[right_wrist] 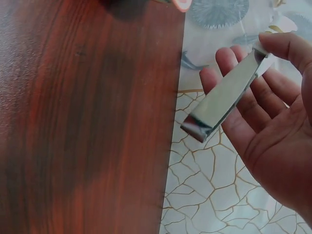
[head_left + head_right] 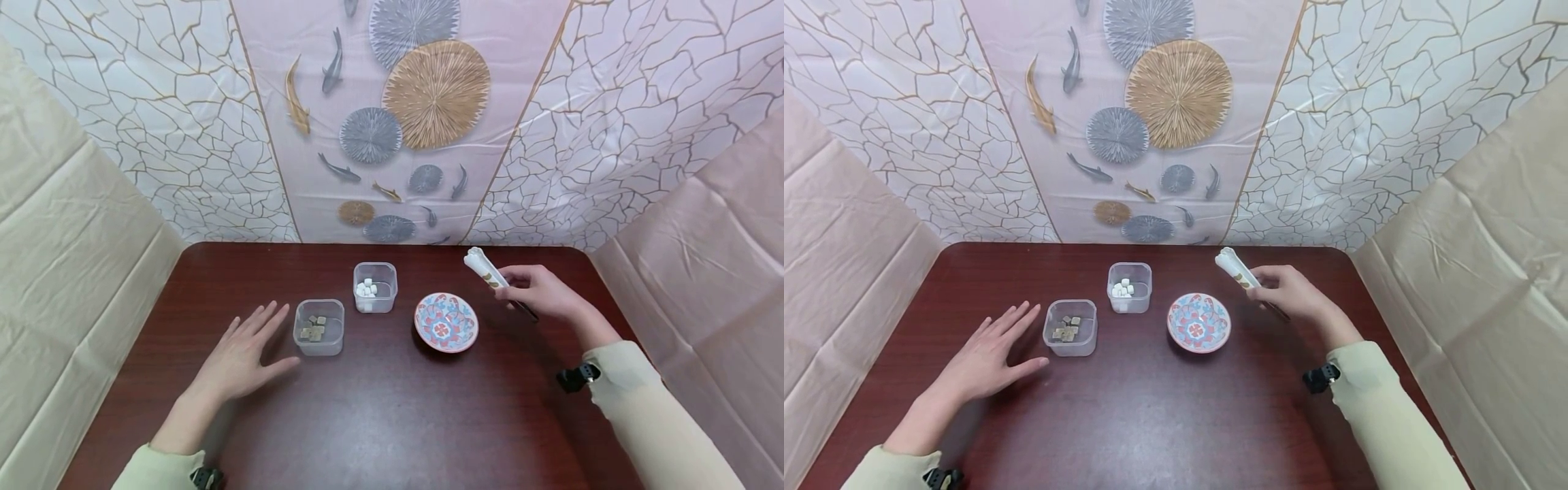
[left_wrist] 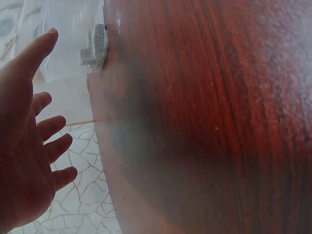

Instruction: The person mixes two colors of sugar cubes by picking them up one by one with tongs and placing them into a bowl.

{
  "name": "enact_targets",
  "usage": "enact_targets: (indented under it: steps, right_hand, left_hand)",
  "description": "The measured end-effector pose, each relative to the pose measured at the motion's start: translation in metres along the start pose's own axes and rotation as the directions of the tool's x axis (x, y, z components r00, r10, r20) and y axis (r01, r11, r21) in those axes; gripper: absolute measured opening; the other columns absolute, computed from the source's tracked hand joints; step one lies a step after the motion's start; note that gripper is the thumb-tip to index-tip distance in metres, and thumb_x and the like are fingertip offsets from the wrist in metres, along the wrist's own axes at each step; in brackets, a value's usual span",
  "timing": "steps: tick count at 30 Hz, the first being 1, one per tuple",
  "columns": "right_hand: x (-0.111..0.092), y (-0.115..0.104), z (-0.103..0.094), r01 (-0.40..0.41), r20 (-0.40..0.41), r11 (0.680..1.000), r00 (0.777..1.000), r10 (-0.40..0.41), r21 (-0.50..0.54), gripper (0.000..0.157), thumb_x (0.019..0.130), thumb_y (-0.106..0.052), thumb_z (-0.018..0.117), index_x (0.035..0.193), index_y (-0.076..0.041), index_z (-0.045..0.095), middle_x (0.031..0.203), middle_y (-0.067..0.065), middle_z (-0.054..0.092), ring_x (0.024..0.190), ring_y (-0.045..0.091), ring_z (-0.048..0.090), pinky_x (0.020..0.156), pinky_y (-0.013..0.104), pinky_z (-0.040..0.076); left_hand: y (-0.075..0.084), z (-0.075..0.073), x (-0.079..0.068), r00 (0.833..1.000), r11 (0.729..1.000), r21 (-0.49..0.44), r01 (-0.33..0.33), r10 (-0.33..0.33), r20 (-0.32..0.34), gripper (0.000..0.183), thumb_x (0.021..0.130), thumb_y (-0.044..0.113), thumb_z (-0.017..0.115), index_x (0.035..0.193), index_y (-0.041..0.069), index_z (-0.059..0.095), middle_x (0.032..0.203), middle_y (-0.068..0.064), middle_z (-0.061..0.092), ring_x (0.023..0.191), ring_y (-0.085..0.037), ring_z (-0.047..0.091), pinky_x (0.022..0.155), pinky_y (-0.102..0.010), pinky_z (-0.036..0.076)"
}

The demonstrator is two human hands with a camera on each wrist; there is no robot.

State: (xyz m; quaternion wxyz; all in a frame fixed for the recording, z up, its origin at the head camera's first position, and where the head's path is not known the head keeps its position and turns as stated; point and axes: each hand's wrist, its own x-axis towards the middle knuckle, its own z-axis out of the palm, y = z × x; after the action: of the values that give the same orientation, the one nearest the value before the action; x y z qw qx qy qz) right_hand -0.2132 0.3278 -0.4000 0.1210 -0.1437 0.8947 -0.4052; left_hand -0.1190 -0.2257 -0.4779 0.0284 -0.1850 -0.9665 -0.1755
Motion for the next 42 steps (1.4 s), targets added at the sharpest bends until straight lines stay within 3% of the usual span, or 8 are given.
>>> enact_targets:
  steps: [9,14,23,27,35,42]
  right_hand:
    - [0.006,-0.013,-0.008,-0.024,0.136,0.979,0.991,-0.004,0.204,0.036,0.104,-0.007,0.067,0.136,0.009,0.062,0.113,0.015,0.079,0.089,0.023,0.078,0.077,0.044,0.065]
    - [0.011,-0.027,-0.009,-0.040,0.235,0.971,0.972,-0.018,0.237,0.034,0.105,-0.008,0.065,0.135,0.009,0.063,0.114,0.015,0.078,0.092,0.026,0.077,0.078,0.046,0.065]
    - [0.022,-0.062,0.000,-0.045,0.342,0.980,0.939,-0.024,0.193,0.036,0.104,-0.009,0.064,0.137,0.004,0.065,0.116,0.017,0.078,0.093,0.029,0.077,0.081,0.047,0.065]
    - [0.027,-0.076,0.006,-0.043,0.375,0.987,0.927,-0.018,0.154,0.031,0.103,-0.013,0.067,0.131,-0.002,0.070,0.103,0.020,0.078,0.085,0.030,0.076,0.078,0.045,0.065]
    - [0.038,-0.094,0.019,0.108,0.417,0.994,0.902,-0.110,0.029,0.037,0.095,-0.012,0.075,0.132,-0.006,0.073,0.104,0.007,0.080,0.092,0.020,0.075,0.080,0.029,0.059]
    - [0.048,-0.108,0.037,0.190,0.477,0.982,0.864,-0.159,-0.016,0.034,0.098,-0.014,0.074,0.131,-0.005,0.074,0.095,0.004,0.078,0.086,0.020,0.073,0.077,0.026,0.058]
  left_hand:
    - [0.001,-0.003,0.006,1.000,1.000,-0.021,-0.001,0.001,-0.011,0.099,0.090,0.066,0.074,0.167,0.014,0.039,0.167,-0.020,0.042,0.153,-0.044,0.039,0.122,-0.071,0.027]
    - [0.001,-0.004,0.013,1.000,0.998,-0.063,-0.009,0.008,-0.008,0.100,0.090,0.063,0.077,0.168,0.014,0.037,0.168,-0.020,0.041,0.153,-0.044,0.039,0.122,-0.071,0.027]
    - [-0.001,-0.007,0.029,0.998,0.982,-0.181,-0.056,0.061,0.019,0.106,0.085,0.053,0.087,0.168,0.012,0.035,0.169,-0.020,0.039,0.153,-0.042,0.040,0.121,-0.071,0.029]
    - [-0.001,-0.011,0.035,0.996,0.969,-0.238,-0.072,0.081,0.027,0.107,0.082,0.049,0.092,0.167,0.013,0.037,0.168,-0.019,0.040,0.152,-0.041,0.042,0.121,-0.068,0.033]
    - [-0.005,-0.009,0.045,0.994,0.944,-0.318,-0.085,0.103,0.042,0.109,0.077,0.038,0.098,0.165,0.010,0.041,0.166,-0.017,0.045,0.151,-0.040,0.045,0.120,-0.061,0.038]
    - [-0.011,-0.003,0.047,0.992,0.924,-0.371,-0.088,0.113,0.047,0.103,0.077,0.032,0.098,0.161,0.007,0.046,0.162,-0.015,0.051,0.148,-0.039,0.048,0.120,-0.060,0.040]
